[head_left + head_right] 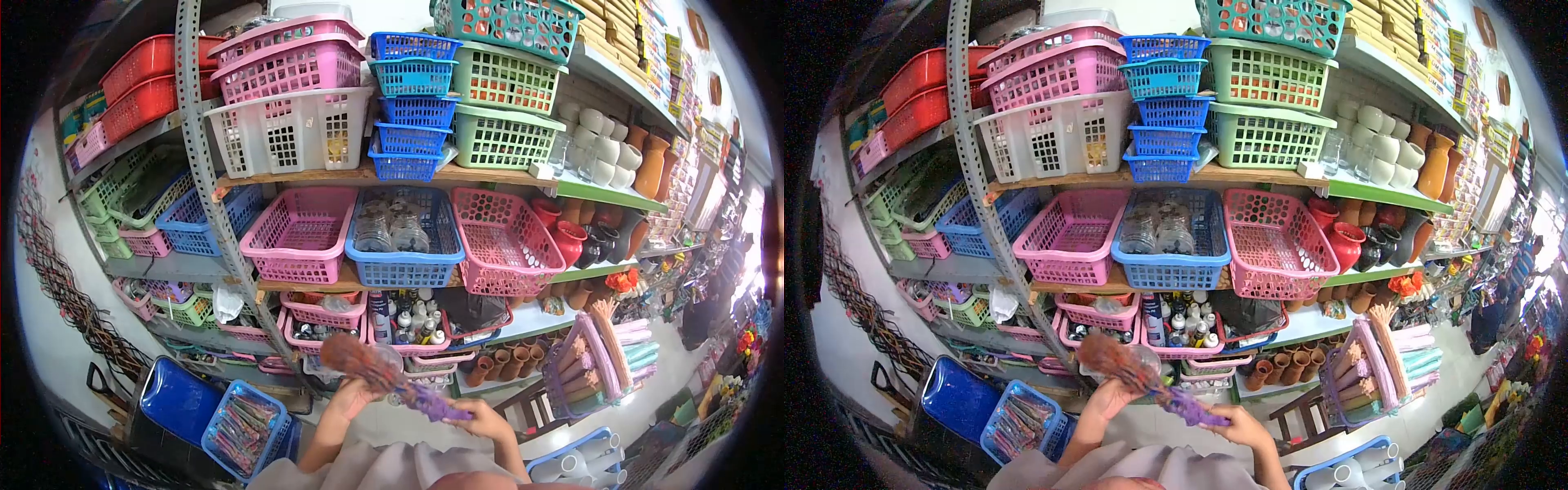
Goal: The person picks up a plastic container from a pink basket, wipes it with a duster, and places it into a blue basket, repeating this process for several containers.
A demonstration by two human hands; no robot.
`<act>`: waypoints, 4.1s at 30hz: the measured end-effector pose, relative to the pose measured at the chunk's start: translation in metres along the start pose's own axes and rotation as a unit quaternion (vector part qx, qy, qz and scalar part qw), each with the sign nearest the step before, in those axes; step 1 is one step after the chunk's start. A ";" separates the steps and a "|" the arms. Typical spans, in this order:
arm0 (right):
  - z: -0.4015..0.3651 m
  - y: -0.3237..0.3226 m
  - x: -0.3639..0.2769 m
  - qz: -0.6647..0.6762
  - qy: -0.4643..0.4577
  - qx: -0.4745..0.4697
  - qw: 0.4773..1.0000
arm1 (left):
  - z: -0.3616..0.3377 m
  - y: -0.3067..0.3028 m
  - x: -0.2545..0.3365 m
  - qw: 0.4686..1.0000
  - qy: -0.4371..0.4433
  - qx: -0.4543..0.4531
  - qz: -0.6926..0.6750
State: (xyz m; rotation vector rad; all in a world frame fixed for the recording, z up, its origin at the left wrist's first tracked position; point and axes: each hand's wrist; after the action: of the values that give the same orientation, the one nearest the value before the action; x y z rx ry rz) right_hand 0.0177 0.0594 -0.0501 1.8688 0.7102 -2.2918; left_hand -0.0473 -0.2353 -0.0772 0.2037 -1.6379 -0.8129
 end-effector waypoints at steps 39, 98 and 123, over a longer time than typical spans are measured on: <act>0.063 0.013 -0.065 -0.156 0.020 -0.059 0.986 | 0.033 -0.061 0.005 0.869 0.232 0.300 0.317; 0.120 0.021 -0.009 -0.070 -0.122 -0.081 0.987 | -0.013 -0.031 0.045 0.935 0.087 0.086 -0.333; 0.074 -0.097 -0.080 -0.263 0.076 0.416 0.867 | 0.072 0.003 0.016 0.988 0.015 0.122 0.093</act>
State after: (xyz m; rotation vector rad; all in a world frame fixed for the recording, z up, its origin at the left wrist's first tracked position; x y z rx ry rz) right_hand -0.0649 0.0977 0.0636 2.4440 0.2411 -3.1891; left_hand -0.1165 -0.2139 -0.0636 0.2294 -1.6984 -0.4647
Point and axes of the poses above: each hand's wrist, its own z-axis towards the middle knuckle, its own y-axis out of the palm, x = y × z, and after that the axes turned 14 degrees about z, right-handed
